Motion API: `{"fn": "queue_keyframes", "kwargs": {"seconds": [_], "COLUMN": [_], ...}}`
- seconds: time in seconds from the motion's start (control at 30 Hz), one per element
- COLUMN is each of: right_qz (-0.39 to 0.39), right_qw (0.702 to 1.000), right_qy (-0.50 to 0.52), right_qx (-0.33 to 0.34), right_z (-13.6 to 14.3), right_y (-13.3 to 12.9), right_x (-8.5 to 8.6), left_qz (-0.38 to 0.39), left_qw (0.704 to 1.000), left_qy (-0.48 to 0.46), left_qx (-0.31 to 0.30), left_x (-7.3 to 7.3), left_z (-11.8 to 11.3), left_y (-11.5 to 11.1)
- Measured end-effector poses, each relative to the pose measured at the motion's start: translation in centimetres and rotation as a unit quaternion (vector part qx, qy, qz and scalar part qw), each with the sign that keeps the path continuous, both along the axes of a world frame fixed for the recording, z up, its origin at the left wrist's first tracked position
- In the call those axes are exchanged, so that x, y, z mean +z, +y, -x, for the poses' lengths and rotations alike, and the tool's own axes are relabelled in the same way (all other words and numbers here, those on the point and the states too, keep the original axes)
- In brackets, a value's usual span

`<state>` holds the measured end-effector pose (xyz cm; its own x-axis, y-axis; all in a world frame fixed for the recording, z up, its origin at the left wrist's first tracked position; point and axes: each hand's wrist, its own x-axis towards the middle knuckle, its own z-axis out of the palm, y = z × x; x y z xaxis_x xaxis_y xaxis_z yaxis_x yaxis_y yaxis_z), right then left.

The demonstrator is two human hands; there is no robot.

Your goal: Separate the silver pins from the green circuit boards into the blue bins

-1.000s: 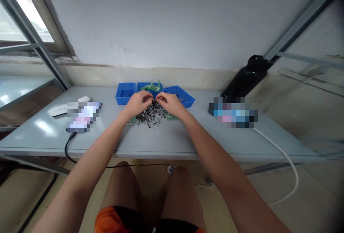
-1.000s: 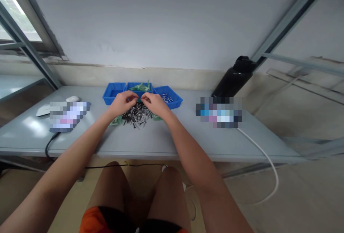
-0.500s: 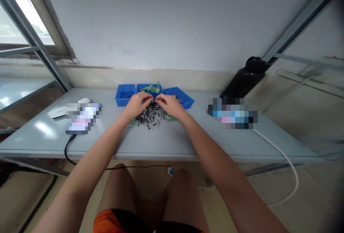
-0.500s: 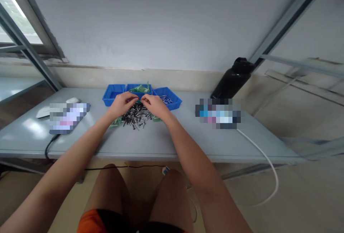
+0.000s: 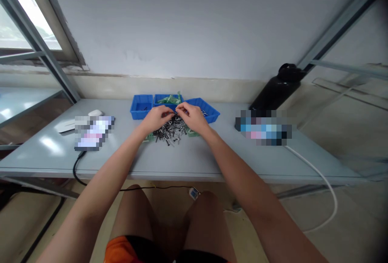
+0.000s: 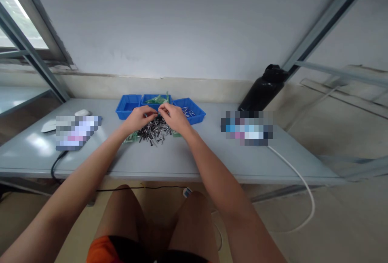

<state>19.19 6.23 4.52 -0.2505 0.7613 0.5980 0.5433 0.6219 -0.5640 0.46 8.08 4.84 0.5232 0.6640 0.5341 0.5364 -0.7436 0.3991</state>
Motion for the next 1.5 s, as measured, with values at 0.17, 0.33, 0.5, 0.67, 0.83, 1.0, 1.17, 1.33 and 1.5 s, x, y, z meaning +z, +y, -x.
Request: {"fn": "queue_keyframes", "kwargs": {"seconds": [0.17, 0.33, 0.5, 0.67, 0.83, 1.0, 1.17, 1.33, 1.5], "right_qz": [0.012, 0.068, 0.083, 0.082, 0.121, 0.181, 0.219, 0.246, 0.23], "right_qw": [1.0, 0.997, 0.994, 0.995, 0.991, 0.978, 0.969, 0.958, 0.966], "right_qy": [0.016, -0.015, -0.042, -0.037, 0.026, 0.062, 0.071, 0.102, 0.104], "right_qx": [0.001, 0.03, 0.053, 0.039, 0.048, 0.08, 0.093, 0.105, 0.054], "right_z": [-0.2, -0.2, 0.1, 0.0, 0.1, 0.1, 0.2, 0.0, -0.6], "right_y": [0.2, 0.3, 0.3, 0.2, 0.1, -0.1, -0.3, 0.1, 0.5], "right_x": [0.2, -0.2, -0.6, -0.4, -0.1, 0.2, 0.3, 0.1, 0.2], "left_qz": [-0.03, -0.056, -0.047, 0.014, 0.006, 0.019, 0.033, 0.035, 0.012], "left_qw": [0.996, 0.994, 0.996, 0.99, 0.996, 0.999, 0.999, 0.999, 0.999], "left_qy": [-0.072, -0.091, -0.081, -0.142, -0.084, -0.049, -0.036, -0.041, -0.038], "left_qx": [0.034, 0.019, 0.002, 0.021, 0.041, 0.011, 0.011, 0.0, 0.024], "left_x": [0.4, 0.5, 0.4, 0.5, 0.3, 0.1, 0.1, 0.1, 0.3], "left_z": [-0.1, -0.3, -0.5, -0.3, -0.1, -0.3, -0.6, -0.6, -0.1], "left_y": [-0.4, -0.6, -0.8, -0.8, -0.6, -0.5, -0.6, -0.6, -0.4]}}
